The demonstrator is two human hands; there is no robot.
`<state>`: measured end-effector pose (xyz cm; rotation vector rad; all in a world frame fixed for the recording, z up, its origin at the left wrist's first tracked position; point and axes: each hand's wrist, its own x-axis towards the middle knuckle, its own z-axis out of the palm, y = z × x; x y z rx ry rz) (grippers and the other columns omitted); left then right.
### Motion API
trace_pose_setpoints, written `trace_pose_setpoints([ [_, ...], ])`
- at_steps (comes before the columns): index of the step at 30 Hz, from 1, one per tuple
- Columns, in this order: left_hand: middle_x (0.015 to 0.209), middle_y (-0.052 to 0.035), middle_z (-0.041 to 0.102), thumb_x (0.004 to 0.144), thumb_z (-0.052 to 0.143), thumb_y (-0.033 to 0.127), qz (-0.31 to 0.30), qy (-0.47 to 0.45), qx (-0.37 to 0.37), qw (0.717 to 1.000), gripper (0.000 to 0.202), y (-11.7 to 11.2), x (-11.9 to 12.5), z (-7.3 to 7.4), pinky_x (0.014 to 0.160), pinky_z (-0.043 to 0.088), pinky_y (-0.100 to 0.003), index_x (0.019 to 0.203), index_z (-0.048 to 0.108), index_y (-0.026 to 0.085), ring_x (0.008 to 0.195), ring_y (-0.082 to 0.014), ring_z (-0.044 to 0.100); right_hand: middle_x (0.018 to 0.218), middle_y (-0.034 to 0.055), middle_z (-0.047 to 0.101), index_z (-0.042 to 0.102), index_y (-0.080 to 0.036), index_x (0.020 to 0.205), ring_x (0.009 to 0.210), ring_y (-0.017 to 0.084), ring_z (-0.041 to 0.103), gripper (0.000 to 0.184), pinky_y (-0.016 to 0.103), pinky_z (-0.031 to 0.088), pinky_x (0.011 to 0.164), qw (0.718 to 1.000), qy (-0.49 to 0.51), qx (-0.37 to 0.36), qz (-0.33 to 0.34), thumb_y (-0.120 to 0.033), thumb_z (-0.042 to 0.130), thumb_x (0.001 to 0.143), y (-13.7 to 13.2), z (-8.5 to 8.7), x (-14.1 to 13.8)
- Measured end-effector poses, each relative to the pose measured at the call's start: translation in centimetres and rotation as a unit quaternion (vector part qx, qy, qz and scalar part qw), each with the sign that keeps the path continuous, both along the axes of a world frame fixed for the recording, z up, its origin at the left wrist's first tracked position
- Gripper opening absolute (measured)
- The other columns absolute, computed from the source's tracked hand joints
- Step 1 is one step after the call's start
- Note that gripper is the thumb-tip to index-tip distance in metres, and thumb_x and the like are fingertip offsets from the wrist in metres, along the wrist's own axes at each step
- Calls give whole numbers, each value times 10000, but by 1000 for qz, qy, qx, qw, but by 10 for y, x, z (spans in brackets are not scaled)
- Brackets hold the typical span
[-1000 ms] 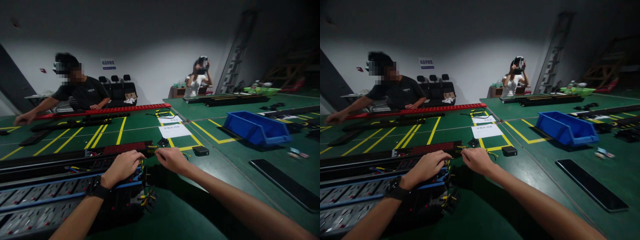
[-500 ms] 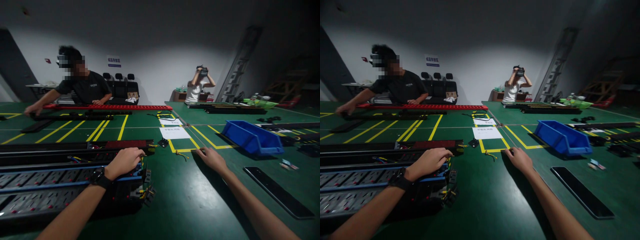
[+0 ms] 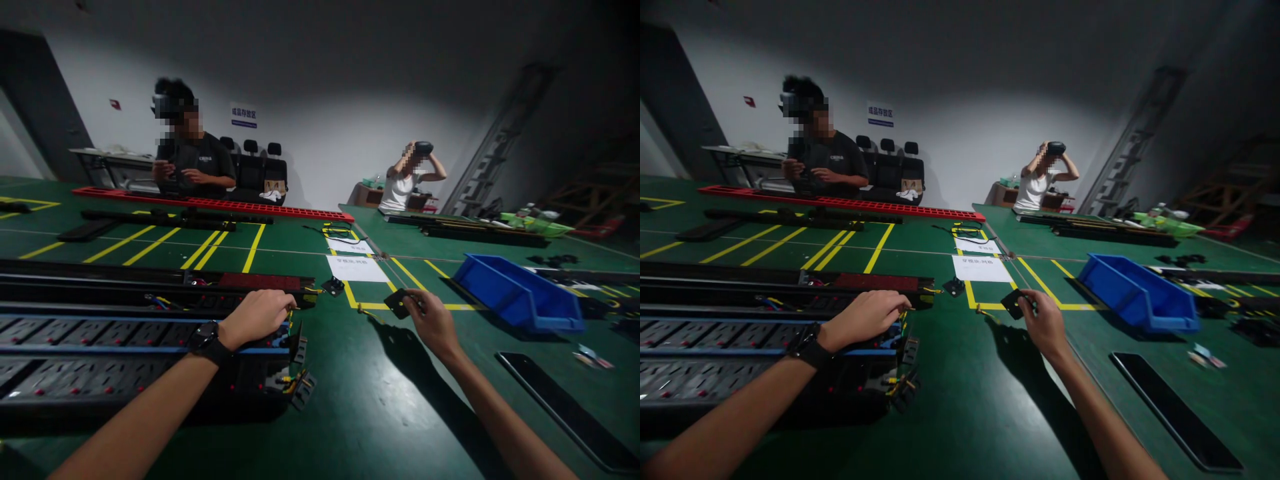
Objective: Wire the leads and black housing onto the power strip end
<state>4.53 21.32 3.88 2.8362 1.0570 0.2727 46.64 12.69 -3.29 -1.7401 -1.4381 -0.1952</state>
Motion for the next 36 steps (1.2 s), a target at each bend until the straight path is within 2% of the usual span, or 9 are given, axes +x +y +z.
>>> trace_pose_setpoints([
  [2,1185,-103,810,974,476,141,0,2,2,1000,380,0,0,-1,890,575,-380,1199,776,204,1090,-287,765,882,110,733,678,-208,1049,756,278,679,458,412,553,718,998,44,34,29,-636,538,967,-2,1,-20],
  [5,1183,-99,808,979,478,147,-1,4,5,1000,376,1,0,-2,897,578,-383,1203,774,206,1092,-284,763,789,62,696,606,-243,987,696,254,663,329,377,539,662,992,80,31,92,-570,560,991,-6,-3,-54],
  [9,1196,-97,805,994,479,152,0,4,7,1000,366,1,0,-2,930,584,-394,1206,772,204,1110,-280,761,779,34,700,572,-270,926,673,230,676,190,343,531,644,984,69,-20,162,-452,575,981,-10,-14,-89],
  [13,1210,-89,804,995,487,141,-1,10,7,1000,364,-1,1,0,949,587,-394,1211,771,211,1123,-275,760,744,20,680,636,-255,961,638,210,648,135,314,485,604,971,17,-81,224,-363,557,973,-12,-20,-101],
  [17,1213,-82,797,996,483,130,0,15,5,1000,368,-1,1,0,952,593,-404,1218,765,216,1128,-279,756,826,52,717,702,-234,1031,721,223,672,179,322,493,660,968,-26,-82,235,-315,547,992,-11,-21,-103],
  [21,1194,-79,786,1008,492,140,-1,17,16,1000,356,0,0,-3,937,594,-394,1220,764,226,1109,-278,754,792,50,688,632,-239,821,747,220,655,210,312,474,679,964,-75,-80,242,-257,534,1006,-6,-23,-113],
  [24,1177,-74,776,1007,512,146,5,17,23,1000,350,1,0,-5,897,592,-368,1223,769,245,1060,-265,755,796,53,672,583,-237,756,758,215,644,249,306,467,697,960,-107,-87,244,-216,536,1000,3,-23,-131],
  [31,1164,-76,740,1010,495,165,14,10,18,1000,363,0,-1,-6,850,584,-353,1231,771,249,1019,-255,743,816,49,726,674,-208,873,737,191,667,169,282,394,664,939,-145,-204,235,-147,577,997,29,-11,-177],
  [36,1193,-86,736,1009,491,172,9,11,13,1000,373,-1,-1,-4,874,591,-364,1245,773,239,1051,-264,741,804,48,734,689,-213,909,712,203,664,102,289,371,636,936,-147,-191,257,-140,629,946,30,-11,-177],
])
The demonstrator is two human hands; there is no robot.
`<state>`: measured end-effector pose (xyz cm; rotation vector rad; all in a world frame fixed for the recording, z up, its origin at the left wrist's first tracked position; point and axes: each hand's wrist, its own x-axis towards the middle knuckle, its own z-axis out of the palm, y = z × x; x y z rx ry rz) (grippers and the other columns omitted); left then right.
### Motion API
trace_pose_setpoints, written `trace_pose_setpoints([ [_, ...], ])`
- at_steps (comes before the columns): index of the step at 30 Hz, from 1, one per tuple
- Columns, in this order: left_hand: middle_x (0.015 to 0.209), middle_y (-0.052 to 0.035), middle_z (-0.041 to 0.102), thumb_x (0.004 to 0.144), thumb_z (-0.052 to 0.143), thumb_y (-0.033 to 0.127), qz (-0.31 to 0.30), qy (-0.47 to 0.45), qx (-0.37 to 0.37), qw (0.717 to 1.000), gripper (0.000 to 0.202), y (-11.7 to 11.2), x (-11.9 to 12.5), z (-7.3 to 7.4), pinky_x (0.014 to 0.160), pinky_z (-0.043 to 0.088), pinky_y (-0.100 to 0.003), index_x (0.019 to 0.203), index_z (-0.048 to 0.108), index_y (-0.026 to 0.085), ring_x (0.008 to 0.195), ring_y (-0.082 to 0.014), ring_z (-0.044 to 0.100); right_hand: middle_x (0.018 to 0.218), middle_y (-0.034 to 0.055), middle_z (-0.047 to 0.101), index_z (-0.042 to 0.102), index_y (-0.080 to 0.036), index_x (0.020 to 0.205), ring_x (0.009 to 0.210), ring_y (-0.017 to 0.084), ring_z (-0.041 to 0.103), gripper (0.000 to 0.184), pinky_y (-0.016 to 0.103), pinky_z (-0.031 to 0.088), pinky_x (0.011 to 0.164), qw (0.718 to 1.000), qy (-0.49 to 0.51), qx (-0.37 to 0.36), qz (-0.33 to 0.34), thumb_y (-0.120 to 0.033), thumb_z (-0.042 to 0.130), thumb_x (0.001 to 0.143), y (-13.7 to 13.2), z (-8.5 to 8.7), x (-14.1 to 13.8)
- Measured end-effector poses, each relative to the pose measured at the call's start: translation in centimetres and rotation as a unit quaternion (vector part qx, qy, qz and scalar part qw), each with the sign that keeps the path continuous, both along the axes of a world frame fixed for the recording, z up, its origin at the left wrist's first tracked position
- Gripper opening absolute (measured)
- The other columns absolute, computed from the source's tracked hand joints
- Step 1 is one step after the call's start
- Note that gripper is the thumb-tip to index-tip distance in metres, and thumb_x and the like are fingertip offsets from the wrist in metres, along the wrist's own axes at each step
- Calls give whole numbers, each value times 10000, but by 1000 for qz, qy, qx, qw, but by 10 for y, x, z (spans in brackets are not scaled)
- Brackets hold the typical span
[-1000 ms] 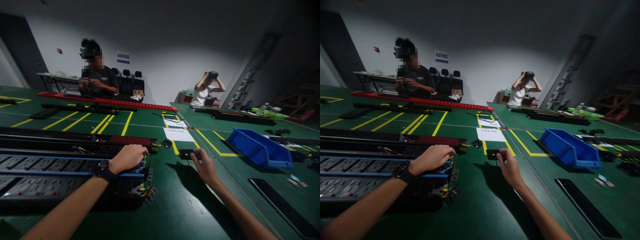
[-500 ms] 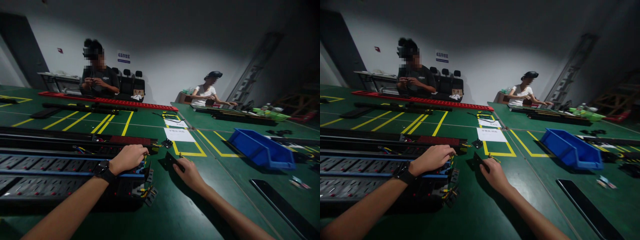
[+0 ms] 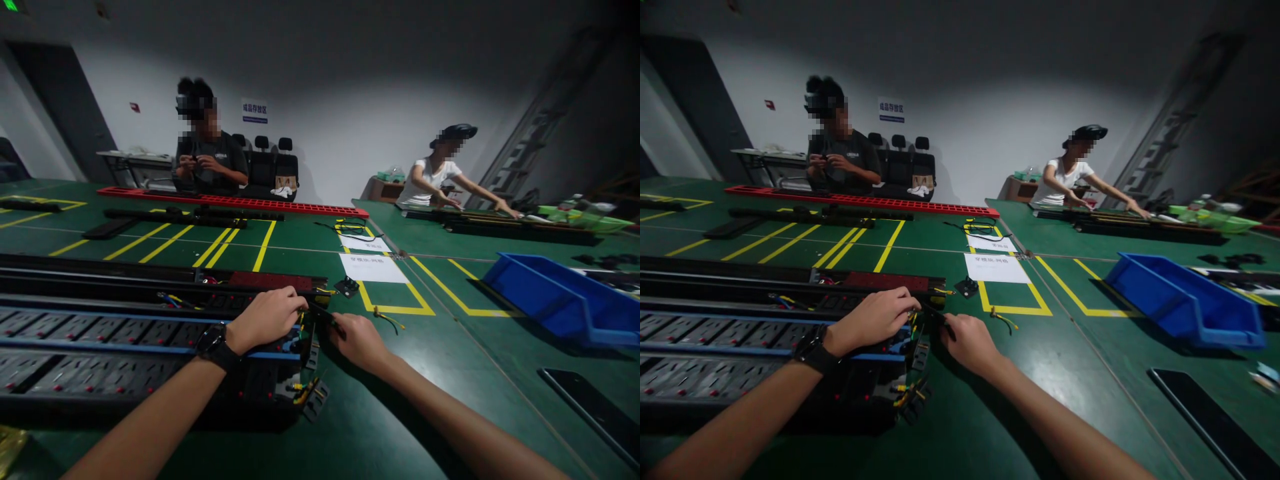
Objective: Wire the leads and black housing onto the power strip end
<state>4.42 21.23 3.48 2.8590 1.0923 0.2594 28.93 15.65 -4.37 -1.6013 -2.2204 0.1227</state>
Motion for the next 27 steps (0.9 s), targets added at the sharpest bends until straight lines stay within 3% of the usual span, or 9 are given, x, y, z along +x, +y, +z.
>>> trace_pose_setpoints([
  [5,1192,-77,769,987,504,147,-10,0,-1,1000,389,2,1,0,908,592,-362,1252,772,241,1079,-262,749,817,48,694,676,-224,901,752,215,631,119,302,442,657,999,7,38,21,-114,631,898,-3,-4,5],
  [9,1195,-83,778,992,515,149,-18,-5,2,1000,371,2,0,2,952,594,-385,1240,780,225,1097,-268,750,1082,113,706,700,-214,991,983,270,632,203,377,546,823,991,38,103,71,-62,626,879,0,-6,5],
  [16,1186,-86,794,1000,509,142,-27,0,5,1000,366,1,0,4,956,595,-387,1237,779,212,1100,-269,757,1251,124,735,697,-192,1157,1126,288,635,283,447,550,960,987,40,63,139,-24,587,957,-1,0,5],
  [22,1183,-82,809,991,530,148,-32,-9,7,999,348,1,0,3,946,593,-384,1218,786,212,1086,-271,765,1263,136,748,701,-189,1289,1132,283,663,327,464,576,958,984,38,74,156,-89,530,1029,-4,2,5],
  [27,1161,-93,819,989,535,156,-27,-11,8,1000,335,1,0,3,925,598,-389,1193,798,203,1067,-278,773,1401,134,731,669,-180,1441,1334,292,636,462,518,554,1110,975,41,73,204,-72,521,1017,-5,1,3],
])
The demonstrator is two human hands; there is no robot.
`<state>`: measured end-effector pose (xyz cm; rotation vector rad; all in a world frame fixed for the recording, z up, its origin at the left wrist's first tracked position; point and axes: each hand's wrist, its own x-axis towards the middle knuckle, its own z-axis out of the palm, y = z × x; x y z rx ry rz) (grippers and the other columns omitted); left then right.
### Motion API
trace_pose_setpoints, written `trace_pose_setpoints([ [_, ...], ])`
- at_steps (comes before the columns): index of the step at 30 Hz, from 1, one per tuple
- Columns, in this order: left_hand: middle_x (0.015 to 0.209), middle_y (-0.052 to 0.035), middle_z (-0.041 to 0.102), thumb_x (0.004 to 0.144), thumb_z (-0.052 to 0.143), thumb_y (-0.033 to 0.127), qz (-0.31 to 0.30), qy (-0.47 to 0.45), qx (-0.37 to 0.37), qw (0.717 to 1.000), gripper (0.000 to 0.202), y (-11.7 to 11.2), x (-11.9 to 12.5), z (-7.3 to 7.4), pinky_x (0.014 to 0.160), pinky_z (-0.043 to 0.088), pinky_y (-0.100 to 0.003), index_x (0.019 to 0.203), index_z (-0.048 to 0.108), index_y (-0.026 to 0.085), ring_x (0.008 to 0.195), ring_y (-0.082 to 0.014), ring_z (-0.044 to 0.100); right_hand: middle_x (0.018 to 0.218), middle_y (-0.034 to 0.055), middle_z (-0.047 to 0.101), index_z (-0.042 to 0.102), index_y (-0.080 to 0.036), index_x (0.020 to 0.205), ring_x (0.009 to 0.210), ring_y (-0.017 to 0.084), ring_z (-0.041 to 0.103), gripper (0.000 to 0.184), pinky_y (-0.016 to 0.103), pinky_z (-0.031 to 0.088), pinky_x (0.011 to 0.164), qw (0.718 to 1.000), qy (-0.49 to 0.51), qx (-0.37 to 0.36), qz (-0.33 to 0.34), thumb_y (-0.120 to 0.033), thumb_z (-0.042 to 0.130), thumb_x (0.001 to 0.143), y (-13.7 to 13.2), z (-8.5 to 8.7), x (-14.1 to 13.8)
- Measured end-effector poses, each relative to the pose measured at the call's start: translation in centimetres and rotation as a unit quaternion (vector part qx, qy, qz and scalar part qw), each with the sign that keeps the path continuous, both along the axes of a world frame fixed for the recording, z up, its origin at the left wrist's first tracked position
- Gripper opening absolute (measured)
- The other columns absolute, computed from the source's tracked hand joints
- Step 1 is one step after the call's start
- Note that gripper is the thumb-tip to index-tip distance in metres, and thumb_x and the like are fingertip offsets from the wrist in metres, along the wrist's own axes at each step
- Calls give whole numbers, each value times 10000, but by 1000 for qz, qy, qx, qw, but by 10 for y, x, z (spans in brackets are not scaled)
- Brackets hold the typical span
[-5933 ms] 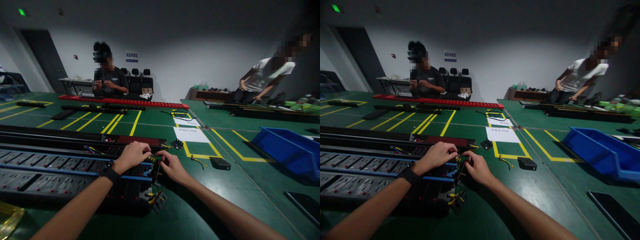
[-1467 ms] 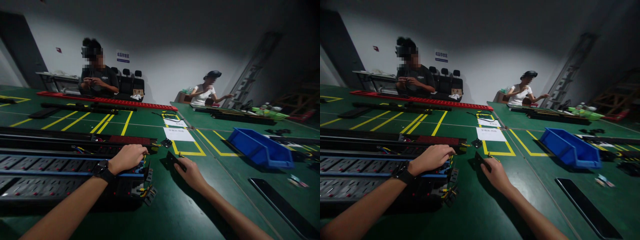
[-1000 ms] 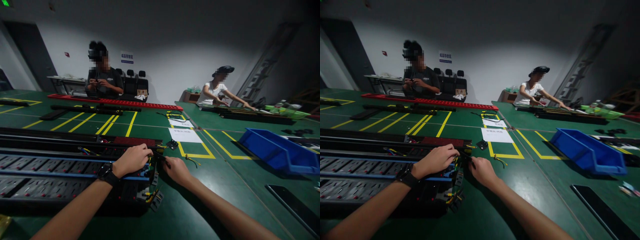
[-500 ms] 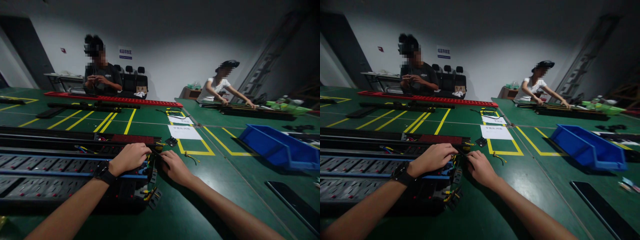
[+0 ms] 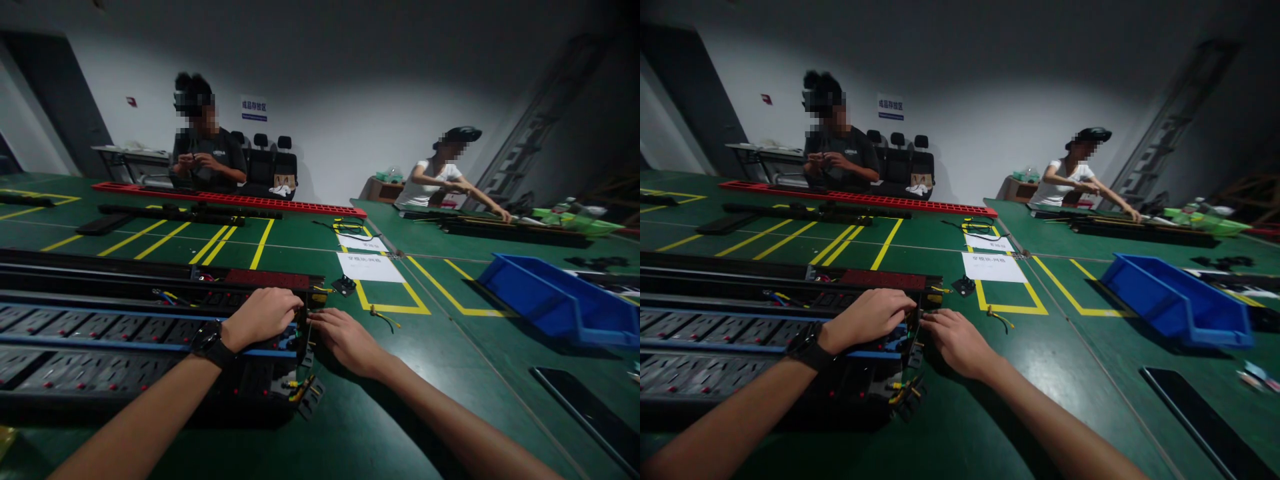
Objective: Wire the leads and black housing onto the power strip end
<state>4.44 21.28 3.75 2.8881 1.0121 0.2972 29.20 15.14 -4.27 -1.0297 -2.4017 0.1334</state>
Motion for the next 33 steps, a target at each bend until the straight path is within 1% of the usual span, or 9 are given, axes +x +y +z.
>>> trace_pose_setpoints([
  [4,1134,-99,822,977,536,160,3,-6,5,1000,328,0,0,-1,903,595,-376,1173,796,202,1042,-275,776,1467,123,707,679,-203,1456,1407,290,619,483,555,523,1173,1000,-7,-7,2,-77,521,1018,2,0,0],
  [8,1075,-86,829,978,519,162,12,-12,-6,1000,282,0,0,0,842,578,-347,1088,775,204,998,-265,782,1548,110,647,638,-201,1517,1503,294,538,561,555,479,1227,999,-35,-27,15,-43,506,995,3,2,0],
  [12,980,-68,824,962,521,155,33,-9,-20,999,236,0,0,3,787,553,-332,1035,738,214,922,-257,786,1601,94,592,574,-218,1586,1548,301,481,676,564,465,1239,998,-48,-40,20,-3,492,951,3,2,0],
  [17,938,-62,815,947,535,159,44,-9,-15,999,210,-4,1,5,773,546,-318,993,729,224,904,-248,783,1630,66,557,550,-284,1606,1551,303,477,747,577,467,1234,998,-42,-37,21,18,503,924,4,-2,0],
  [21,949,-59,818,948,532,152,54,2,-10,998,219,-6,2,7,775,542,-315,985,735,224,917,-249,781,1598,99,596,609,-269,1557,1521,318,518,676,596,483,1214,999,-15,-29,15,2,511,945,4,-6,-2],
  [24,964,-60,819,952,533,156,62,7,-16,998,215,-7,2,8,774,534,-318,986,735,223,932,-256,778,1555,142,634,661,-226,1487,1450,303,595,583,551,529,1178,999,32,-28,-15,-31,522,955,3,-8,-2],
  [27,960,-58,817,950,537,159,64,5,-21,998,206,-6,2,7,770,526,-317,974,732,221,927,-257,777,1470,156,687,705,-198,1391,1365,292,658,523,518,563,1146,996,66,-36,-43,-29,554,919,2,-8,-2],
  [30,956,-58,816,950,534,158,61,2,-22,998,206,-5,1,6,763,523,-311,957,731,220,922,-252,776,1425,172,709,733,-167,1315,1338,309,670,466,532,563,1145,997,61,-35,-45,-24,576,901,3,-9,-2],
  [33,959,-58,817,951,532,151,58,2,-26,998,213,-4,1,6,766,526,-313,959,733,222,920,-252,776,1417,180,713,741,-155,1292,1343,313,666,426,531,562,1149,998,52,-26,-38,-31,574,921,3,-9,-3],
])
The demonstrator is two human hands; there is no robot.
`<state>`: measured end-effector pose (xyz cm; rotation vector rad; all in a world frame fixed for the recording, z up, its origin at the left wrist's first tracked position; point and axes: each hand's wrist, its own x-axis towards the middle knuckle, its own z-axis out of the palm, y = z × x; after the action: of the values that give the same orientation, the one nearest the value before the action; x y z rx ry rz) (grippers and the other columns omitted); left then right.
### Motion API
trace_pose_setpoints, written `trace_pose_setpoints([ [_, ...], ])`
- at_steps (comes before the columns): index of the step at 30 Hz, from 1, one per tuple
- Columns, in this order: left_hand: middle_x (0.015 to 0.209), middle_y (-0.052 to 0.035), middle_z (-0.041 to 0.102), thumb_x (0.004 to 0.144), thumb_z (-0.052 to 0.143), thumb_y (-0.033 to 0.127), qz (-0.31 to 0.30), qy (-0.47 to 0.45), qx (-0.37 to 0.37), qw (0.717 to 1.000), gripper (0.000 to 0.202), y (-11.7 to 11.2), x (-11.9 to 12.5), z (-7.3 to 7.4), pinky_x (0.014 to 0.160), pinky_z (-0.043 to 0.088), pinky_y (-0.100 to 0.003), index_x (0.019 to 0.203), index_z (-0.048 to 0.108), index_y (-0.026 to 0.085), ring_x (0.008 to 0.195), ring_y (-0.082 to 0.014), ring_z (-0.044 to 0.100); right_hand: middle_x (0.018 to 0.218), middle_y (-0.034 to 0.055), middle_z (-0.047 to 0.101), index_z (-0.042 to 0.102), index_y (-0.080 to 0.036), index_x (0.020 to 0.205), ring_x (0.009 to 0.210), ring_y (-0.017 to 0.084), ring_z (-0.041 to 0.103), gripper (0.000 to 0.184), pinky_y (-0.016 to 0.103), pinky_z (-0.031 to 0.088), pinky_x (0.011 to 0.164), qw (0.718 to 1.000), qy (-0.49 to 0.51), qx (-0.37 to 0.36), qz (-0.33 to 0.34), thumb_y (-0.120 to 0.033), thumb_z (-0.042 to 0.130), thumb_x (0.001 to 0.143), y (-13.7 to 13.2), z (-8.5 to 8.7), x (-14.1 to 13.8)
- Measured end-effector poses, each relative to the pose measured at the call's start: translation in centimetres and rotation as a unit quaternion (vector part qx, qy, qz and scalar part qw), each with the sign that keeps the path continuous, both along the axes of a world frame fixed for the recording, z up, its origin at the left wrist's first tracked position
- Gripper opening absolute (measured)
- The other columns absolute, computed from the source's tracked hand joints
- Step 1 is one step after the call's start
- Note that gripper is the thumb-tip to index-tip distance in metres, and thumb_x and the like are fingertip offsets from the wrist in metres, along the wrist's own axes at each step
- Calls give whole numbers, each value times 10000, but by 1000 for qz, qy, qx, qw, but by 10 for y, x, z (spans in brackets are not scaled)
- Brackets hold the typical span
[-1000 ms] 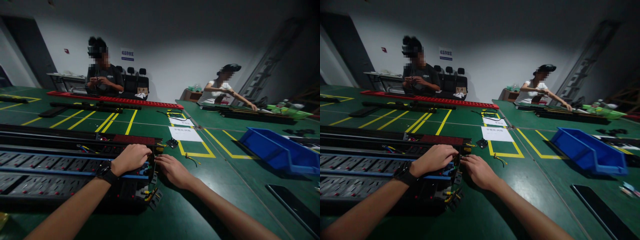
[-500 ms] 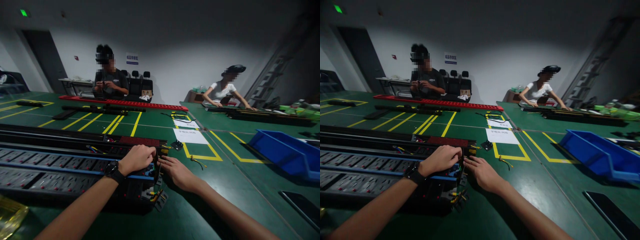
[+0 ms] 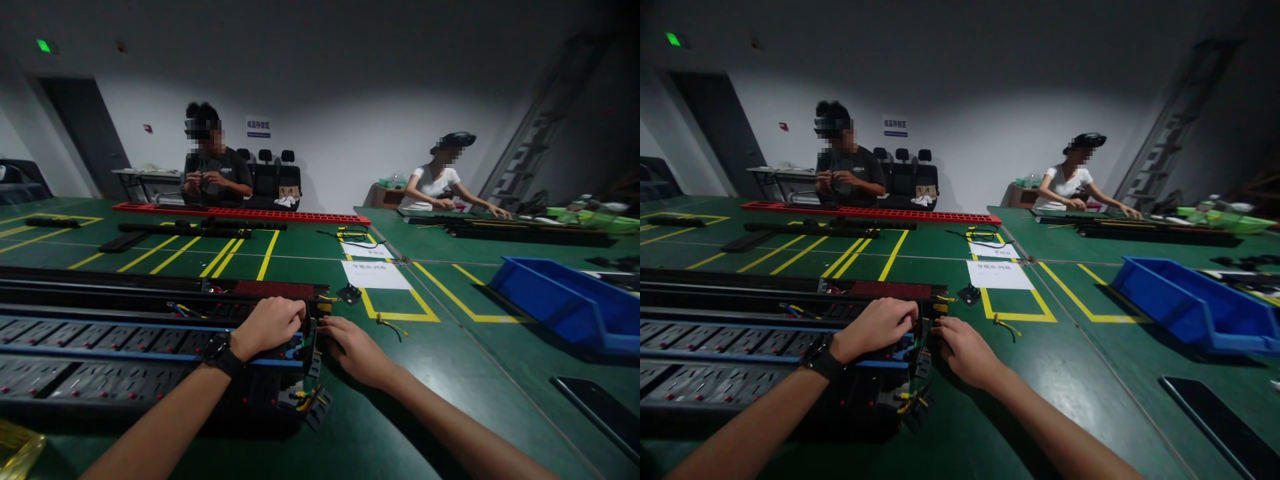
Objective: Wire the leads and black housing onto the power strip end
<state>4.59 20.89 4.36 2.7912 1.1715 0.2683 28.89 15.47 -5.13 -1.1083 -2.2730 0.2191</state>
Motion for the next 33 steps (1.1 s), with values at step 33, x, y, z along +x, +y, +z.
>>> trace_pose_setpoints([
  [33,997,-57,818,971,495,169,-5,16,-8,1000,233,0,0,5,770,481,-322,969,722,222,953,-264,771,1179,199,757,661,-124,1275,1052,330,761,306,373,552,790,868,-392,-177,-248,-92,557,990,-1,80,79],
])
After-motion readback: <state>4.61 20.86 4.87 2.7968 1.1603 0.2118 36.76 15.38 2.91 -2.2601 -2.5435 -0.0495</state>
